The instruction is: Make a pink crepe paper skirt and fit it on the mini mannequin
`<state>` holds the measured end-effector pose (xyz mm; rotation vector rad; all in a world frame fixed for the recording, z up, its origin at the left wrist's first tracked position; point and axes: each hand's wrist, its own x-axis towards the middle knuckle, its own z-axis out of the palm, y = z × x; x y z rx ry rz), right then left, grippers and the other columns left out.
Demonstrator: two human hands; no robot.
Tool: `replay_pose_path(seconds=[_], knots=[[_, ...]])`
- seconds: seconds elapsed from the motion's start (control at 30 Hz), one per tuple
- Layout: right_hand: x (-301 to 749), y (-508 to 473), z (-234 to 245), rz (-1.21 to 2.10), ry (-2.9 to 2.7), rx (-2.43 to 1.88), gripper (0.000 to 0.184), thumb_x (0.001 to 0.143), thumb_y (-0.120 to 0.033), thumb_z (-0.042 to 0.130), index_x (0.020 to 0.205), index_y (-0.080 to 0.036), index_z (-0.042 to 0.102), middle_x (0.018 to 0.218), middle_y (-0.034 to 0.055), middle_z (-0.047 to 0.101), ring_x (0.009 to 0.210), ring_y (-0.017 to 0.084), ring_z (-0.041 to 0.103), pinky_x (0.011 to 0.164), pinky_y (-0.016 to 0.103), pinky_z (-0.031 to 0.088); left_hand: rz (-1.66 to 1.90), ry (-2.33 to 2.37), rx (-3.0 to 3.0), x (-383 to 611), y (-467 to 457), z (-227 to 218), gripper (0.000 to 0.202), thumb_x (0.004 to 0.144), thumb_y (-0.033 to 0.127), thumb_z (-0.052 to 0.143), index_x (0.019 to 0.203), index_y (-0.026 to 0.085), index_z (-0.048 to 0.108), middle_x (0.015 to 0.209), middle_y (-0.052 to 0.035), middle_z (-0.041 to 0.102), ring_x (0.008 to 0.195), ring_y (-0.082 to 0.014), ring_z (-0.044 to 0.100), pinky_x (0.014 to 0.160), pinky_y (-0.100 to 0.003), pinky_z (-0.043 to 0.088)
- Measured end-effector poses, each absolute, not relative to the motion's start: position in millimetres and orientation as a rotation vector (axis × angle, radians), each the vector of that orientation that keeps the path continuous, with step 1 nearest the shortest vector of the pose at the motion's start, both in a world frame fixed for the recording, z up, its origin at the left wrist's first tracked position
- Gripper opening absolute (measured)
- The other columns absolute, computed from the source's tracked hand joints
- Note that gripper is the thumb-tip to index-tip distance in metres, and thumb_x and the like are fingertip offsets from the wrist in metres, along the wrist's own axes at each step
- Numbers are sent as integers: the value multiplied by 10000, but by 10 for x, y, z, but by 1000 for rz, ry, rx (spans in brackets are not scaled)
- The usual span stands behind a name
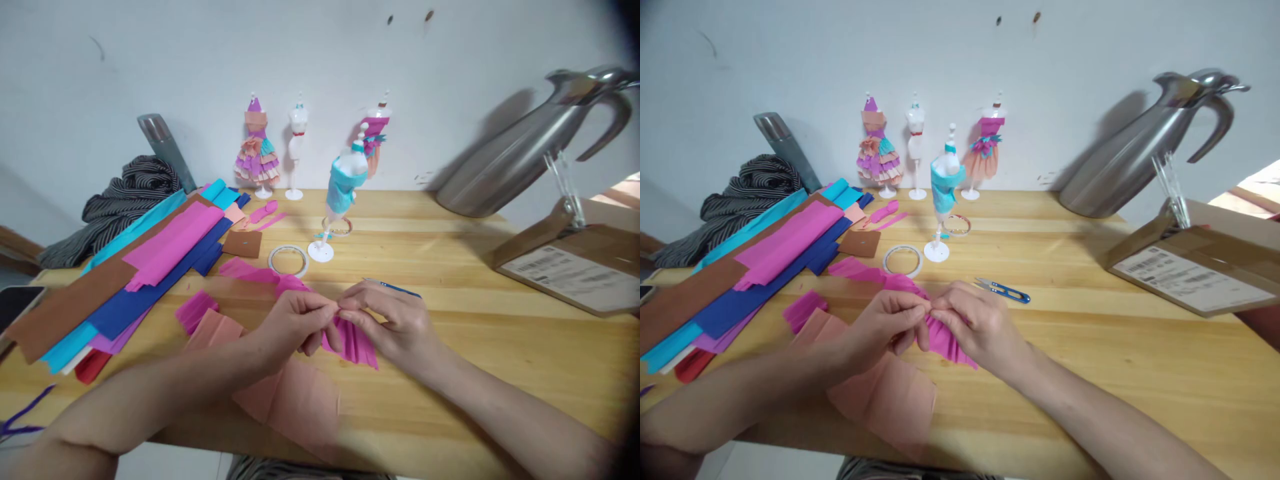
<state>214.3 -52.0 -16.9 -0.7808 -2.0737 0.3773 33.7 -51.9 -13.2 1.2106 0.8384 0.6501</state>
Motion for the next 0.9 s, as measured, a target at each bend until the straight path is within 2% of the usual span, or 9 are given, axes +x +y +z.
replay_pose_path(seconds=[0.2,0.27,0.37,0.47,0.5,0.57,0.63,0.7,0.9], knots=[[2388,-457,-156,181,-2169,-1020,286,965,-229,406,684,-225,458,571,-6,505,485,139,475,473,265,369,648,922,1825,115,-471,33,294,881,234,485,659,136,649,611,-22,634,550,-96,515,519,-208,402],[2539,-384,-163,185,-2090,-1167,369,973,-270,376,609,-237,423,509,-12,466,451,139,445,470,276,353,731,1002,2216,-51,-330,65,232,896,195,475,897,153,704,749,-35,683,670,-129,583,597,-227,449],[2815,-194,-224,251,-1875,-1486,457,962,-361,387,519,-248,374,455,-5,451,428,144,432,478,292,355,618,1097,2782,-321,-38,-8,357,841,101,505,1167,176,631,1091,-97,682,947,-215,614,780,-317,496],[3081,41,-350,177,-1721,-1692,487,936,-411,416,480,-256,342,416,-7,408,393,145,398,457,307,327,400,1125,3010,-508,187,-213,456,795,23,481,1227,137,569,1104,-129,655,1028,-246,586,871,-379,481],[3156,114,-406,165,-1714,-1714,448,917,-391,445,496,-248,395,445,10,461,413,159,437,472,317,353,354,1144,3030,-544,224,-290,420,813,29,476,1202,152,575,1065,-115,658,992,-232,591,851,-370,482],[3277,226,-531,160,-1746,-1719,161,830,-284,538,697,-208,587,733,96,660,636,234,620,574,354,466,300,1169,3093,-585,240,-421,289,872,56,460,1104,148,606,932,-92,662,858,-206,590,778,-347,475],[3355,275,-660,138,-1873,-1697,243,808,-220,523,1016,-174,639,1083,180,668,902,295,666,684,403,534,317,1155,3215,-602,203,-502,193,916,84,456,995,140,624,823,-73,643,758,-187,560,704,-324,448],[3389,260,-769,191,-1987,-1690,326,828,-241,519,1122,-160,635,1152,190,663,913,299,680,727,439,562,394,1082,3391,-609,147,-535,173,939,93,455,911,139,619,777,-61,623,724,-177,535,666,-312,421],[3325,75,-886,107,-2446,-1423,355,912,-311,488,1142,-146,702,1226,172,673,1137,328,627,960,512,519,450,881,3608,-615,49,-551,119,918,85,520,838,134,593,773,-46,616,686,-180,526,625,-311,404]])
